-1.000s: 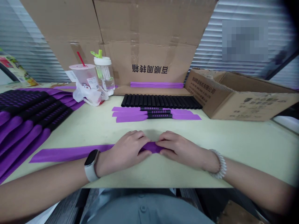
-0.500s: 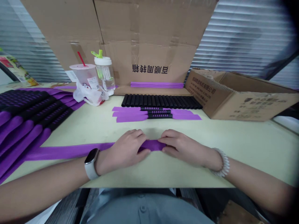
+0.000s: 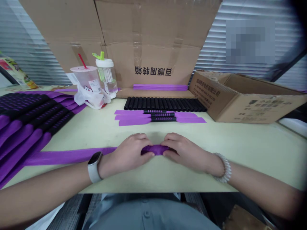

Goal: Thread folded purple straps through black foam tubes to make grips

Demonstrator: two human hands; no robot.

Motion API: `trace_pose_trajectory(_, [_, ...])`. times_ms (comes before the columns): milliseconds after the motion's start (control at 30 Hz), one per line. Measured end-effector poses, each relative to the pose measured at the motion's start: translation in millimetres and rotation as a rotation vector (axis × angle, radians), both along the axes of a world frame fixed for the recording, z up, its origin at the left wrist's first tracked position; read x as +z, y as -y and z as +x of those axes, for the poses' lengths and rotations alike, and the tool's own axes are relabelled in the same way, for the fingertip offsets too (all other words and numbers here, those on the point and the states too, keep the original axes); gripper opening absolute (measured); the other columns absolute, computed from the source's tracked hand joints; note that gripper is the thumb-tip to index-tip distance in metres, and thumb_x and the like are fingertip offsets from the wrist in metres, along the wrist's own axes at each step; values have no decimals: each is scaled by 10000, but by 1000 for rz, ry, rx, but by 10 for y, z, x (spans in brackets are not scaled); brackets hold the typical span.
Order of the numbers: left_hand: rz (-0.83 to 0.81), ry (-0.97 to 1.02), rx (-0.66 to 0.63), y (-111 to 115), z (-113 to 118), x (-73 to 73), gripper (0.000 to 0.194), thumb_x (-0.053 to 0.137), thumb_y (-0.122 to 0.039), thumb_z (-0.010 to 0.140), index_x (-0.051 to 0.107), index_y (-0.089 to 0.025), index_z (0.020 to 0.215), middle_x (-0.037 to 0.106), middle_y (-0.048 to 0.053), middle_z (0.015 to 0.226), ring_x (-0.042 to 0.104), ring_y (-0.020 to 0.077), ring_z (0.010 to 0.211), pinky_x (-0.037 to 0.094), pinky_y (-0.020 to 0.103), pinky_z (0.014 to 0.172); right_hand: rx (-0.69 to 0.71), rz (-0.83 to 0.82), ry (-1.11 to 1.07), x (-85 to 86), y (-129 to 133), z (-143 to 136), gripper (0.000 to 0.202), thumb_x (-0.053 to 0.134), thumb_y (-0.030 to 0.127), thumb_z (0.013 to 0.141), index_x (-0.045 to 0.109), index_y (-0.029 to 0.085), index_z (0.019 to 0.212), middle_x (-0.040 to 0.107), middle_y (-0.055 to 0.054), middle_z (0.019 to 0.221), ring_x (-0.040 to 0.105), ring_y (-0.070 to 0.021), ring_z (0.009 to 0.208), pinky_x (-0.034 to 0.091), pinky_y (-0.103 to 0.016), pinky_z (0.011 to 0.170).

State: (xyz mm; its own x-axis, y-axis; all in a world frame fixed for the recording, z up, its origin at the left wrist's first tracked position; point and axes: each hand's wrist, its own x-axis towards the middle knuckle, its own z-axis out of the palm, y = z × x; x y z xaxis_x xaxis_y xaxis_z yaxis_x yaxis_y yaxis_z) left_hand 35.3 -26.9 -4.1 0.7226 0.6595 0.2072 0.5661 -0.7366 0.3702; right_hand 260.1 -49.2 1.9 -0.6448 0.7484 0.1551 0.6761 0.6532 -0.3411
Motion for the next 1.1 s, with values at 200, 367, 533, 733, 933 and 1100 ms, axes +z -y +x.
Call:
trace_pose_trajectory(200, [4, 0, -18, 7, 27, 23, 109, 583, -238, 864, 667, -171, 848, 626, 24, 795, 588, 172, 757, 479, 306, 706, 34, 22, -17, 1, -1, -12, 119, 552, 139, 890, 665, 159, 920, 583, -50, 857, 551, -171, 805, 470, -305, 751])
trace_pose_trajectory(367, [26, -4, -29, 16, 44, 1, 129, 573, -224, 872, 666, -169, 801, 636, 19, 766, 590, 177, 754, 470, 317, 724, 55, 44, -9, -19, -4, -27, 140, 536, 144, 899, 674, 151, 879, 589, -45, 803, 542, -168, 778, 461, -303, 735])
trace_pose_trajectory(533, [50, -55, -22, 37, 46, -36, 102, 569, -212, 881, 638, -167, 821, 633, 26, 815, 593, 192, 799, 469, 328, 740, 67, 83, -5, -60, -12, -27, 150, 533, 147, 897, 647, 149, 800, 579, -37, 752, 524, -167, 734, 446, -303, 696])
trace_pose_trajectory(733, [112, -117, 4, 74, 43, 16, 124, 512, -242, 926, 602, -175, 874, 627, 21, 777, 603, 206, 745, 483, 352, 701, -4, 14, -82, -40, 3, -10, 98, 534, 223, 916, 603, 156, 899, 605, -45, 831, 549, -170, 782, 452, -301, 717])
trace_pose_trajectory(933, [301, -57, 10, 74, -18, -14, 300, 606, -227, 867, 545, -149, 1150, 669, 62, 955, 640, 238, 830, 519, 378, 729, -3, 57, -208, -54, -24, 38, 221, 565, 77, 843, 608, 165, 1041, 645, -37, 921, 584, -149, 798, 459, -272, 724])
trace_pose_trajectory(1100, [499, -163, -30, 62, -66, 25, 163, 546, -80, 846, 627, -172, 953, 667, 36, 865, 631, 235, 775, 508, 378, 674, 54, 240, -274, -70, -121, 138, 189, 493, 34, 846, 640, 148, 881, 619, -50, 837, 564, -155, 786, 461, -270, 702])
